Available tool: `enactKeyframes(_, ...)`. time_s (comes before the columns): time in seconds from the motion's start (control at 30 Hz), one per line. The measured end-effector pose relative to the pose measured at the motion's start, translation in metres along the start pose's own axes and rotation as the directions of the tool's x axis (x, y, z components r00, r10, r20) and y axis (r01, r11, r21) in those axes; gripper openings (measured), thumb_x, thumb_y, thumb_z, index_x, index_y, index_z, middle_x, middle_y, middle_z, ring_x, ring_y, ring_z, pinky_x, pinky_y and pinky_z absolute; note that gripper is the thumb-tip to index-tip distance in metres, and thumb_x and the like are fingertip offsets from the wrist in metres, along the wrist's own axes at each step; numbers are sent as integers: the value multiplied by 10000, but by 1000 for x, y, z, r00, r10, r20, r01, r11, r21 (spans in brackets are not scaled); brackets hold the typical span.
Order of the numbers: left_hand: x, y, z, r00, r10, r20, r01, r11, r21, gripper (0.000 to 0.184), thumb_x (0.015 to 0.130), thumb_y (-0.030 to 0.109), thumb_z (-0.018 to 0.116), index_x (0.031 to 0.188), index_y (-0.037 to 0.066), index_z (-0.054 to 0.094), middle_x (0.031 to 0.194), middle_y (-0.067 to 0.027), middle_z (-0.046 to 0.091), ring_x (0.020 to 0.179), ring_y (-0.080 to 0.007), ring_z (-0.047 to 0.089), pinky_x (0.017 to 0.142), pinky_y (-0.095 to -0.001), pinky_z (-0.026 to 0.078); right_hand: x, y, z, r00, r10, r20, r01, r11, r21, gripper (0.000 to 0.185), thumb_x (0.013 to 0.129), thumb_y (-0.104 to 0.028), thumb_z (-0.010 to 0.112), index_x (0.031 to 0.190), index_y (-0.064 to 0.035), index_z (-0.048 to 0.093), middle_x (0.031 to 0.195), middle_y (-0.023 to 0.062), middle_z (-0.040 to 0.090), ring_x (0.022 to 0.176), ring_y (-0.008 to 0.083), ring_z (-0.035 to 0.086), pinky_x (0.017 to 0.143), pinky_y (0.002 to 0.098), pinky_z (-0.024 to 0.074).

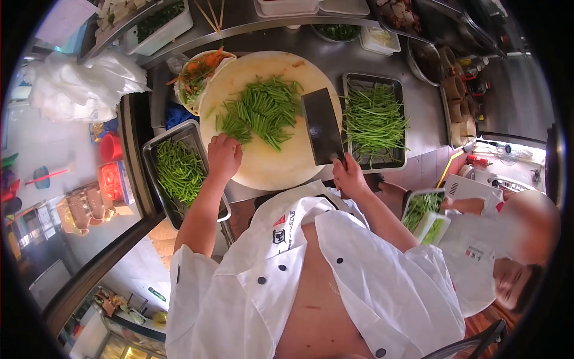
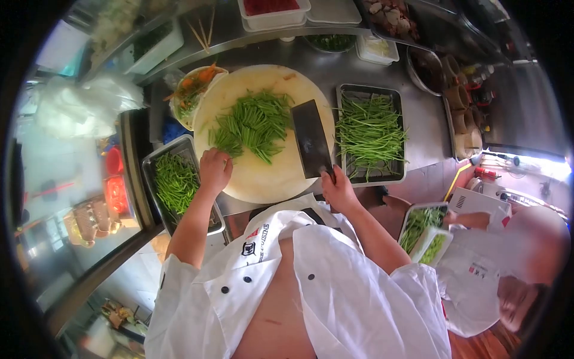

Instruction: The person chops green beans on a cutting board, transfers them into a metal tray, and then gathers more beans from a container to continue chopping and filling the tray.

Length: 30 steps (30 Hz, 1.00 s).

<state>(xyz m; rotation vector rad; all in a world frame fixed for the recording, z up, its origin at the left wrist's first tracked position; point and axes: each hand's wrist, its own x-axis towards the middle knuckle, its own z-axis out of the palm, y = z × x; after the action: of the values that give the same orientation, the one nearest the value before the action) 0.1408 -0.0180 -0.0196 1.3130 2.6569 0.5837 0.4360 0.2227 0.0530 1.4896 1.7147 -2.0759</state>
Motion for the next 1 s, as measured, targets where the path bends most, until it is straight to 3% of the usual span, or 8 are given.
enactKeyframes(0.1,8,-23,-8,997,-42,-71,24,971,-238,77,845,128,739,881,72,700,927,-103,660,890,-302,643,790,-420,515,-7,-2,-2,1000,-1,-20,1,1000,20,156,1059,-204,550,1016,-82,464,674,-14,470,487,87,462,440,286,421)
enactKeyframes(0.17,25,-37,-17,952,-302,43,270,770,-578,105,883,138,730,938,51,709,863,-96,690,786,-238,669,719,-369,524,-6,3,-6,1000,-9,-21,9,1000,29,149,1059,-201,547,1019,-84,465,675,-15,468,488,84,461,439,285,419)
enactKeyframes(0.3,76,-69,-47,919,-383,89,360,728,-583,126,906,142,727,970,35,715,825,-64,705,748,-165,662,688,-308,511,-3,11,-12,999,-4,-47,7,998,62,132,1059,-190,541,1024,-90,463,682,-18,465,490,80,456,430,282,409)
enactKeyframes(0.37,98,-98,-50,868,-476,140,381,458,-803,107,913,128,727,960,33,714,808,-24,698,758,-129,650,699,-283,504,-9,11,-9,998,-3,-67,8,997,71,133,1059,-190,541,1023,-90,460,681,-18,462,490,80,454,427,281,405)
enactKeyframes(0.57,160,-159,-39,805,-573,150,425,382,-820,120,912,89,699,1009,41,750,878,-28,727,766,-118,651,716,-261,514,-7,17,-12,993,29,-112,-20,996,82,152,1060,-189,540,1006,-93,436,671,-14,452,481,84,442,419,285,393)
enactKeyframes(0.8,163,-184,-59,793,-591,148,483,460,-745,195,919,153,705,1071,59,783,968,-51,766,833,-144,692,765,-294,537,1,35,-20,993,39,-110,-20,985,169,184,1069,-188,542,980,-95,410,648,-10,444,463,87,428,408,285,378)
enactKeyframes(0.87,162,-191,-60,816,-576,-55,501,752,-429,228,894,228,720,1046,66,771,968,-90,771,915,-202,729,787,-353,551,2,29,-18,990,65,-127,-39,981,190,203,1073,-201,548,970,-96,408,644,-9,441,460,88,423,405,284,374)
enactKeyframes(1.0,158,-203,-47,855,-516,54,517,841,-157,276,862,297,731,1048,94,738,991,-110,768,985,-272,735,829,-418,561,15,29,-24,990,79,-118,-57,983,176,210,1076,-224,551,975,-100,414,649,-6,448,462,94,436,407,286,380)
